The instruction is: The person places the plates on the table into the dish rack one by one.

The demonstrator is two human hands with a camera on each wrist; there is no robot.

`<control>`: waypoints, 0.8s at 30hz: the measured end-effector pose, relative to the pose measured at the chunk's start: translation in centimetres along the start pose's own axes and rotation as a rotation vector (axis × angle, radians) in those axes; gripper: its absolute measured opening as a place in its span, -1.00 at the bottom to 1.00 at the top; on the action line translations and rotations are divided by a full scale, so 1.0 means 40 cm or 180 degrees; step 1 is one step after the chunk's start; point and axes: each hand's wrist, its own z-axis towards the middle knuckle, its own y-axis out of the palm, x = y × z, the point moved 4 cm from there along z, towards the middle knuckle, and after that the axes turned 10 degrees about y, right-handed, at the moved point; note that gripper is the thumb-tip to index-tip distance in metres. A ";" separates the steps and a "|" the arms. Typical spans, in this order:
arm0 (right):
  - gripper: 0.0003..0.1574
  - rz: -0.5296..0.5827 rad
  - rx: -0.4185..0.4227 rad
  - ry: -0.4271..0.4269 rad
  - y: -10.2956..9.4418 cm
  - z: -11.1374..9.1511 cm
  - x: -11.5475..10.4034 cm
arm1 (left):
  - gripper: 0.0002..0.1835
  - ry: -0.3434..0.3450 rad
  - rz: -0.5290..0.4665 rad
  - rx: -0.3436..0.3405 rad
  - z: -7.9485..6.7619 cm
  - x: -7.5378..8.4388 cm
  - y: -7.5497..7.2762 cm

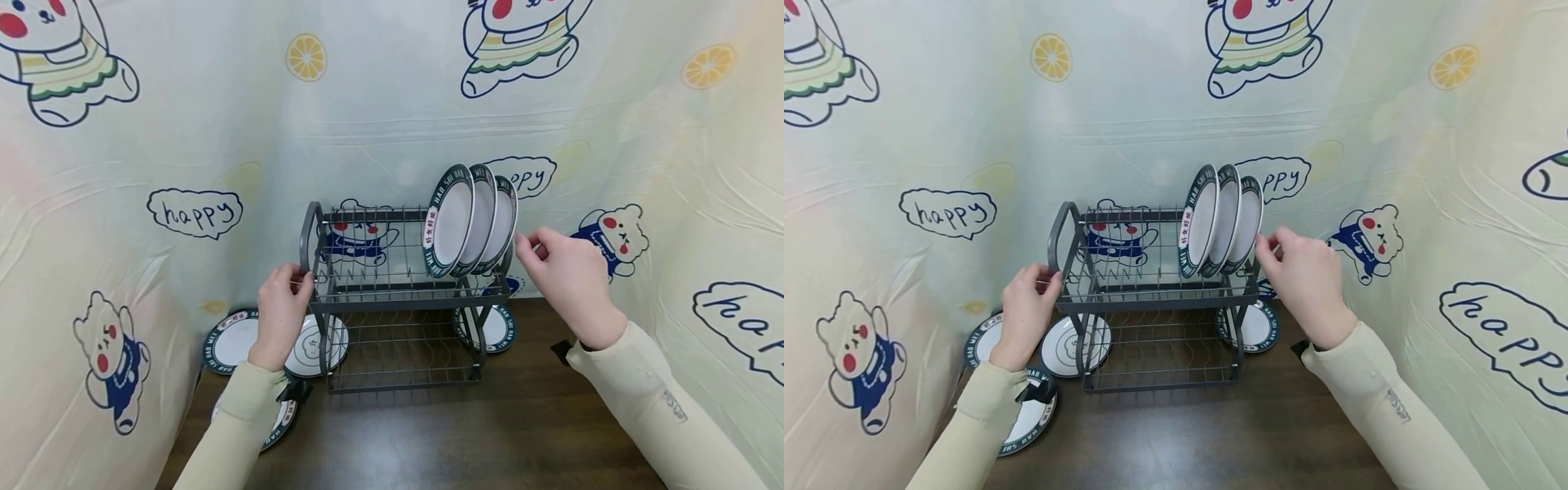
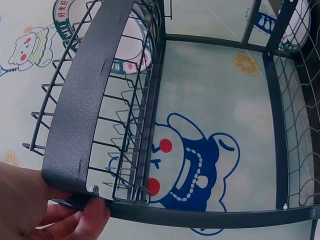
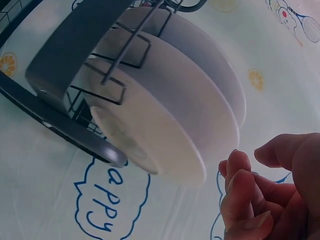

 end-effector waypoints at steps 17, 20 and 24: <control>-0.59 -0.0018 -0.0285 0.0396 0.040 -0.048 0.117 | -0.82 0.0018 0.0035 0.0030 -0.002 0.000 -0.002; -0.57 -0.0038 -0.0330 0.0466 0.056 -0.056 0.144 | -0.82 0.0008 0.0030 0.0029 -0.002 0.000 -0.001; -0.55 -0.0064 -0.0406 0.0545 0.080 -0.067 0.181 | -0.82 0.0002 0.0026 0.0025 -0.003 0.004 -0.001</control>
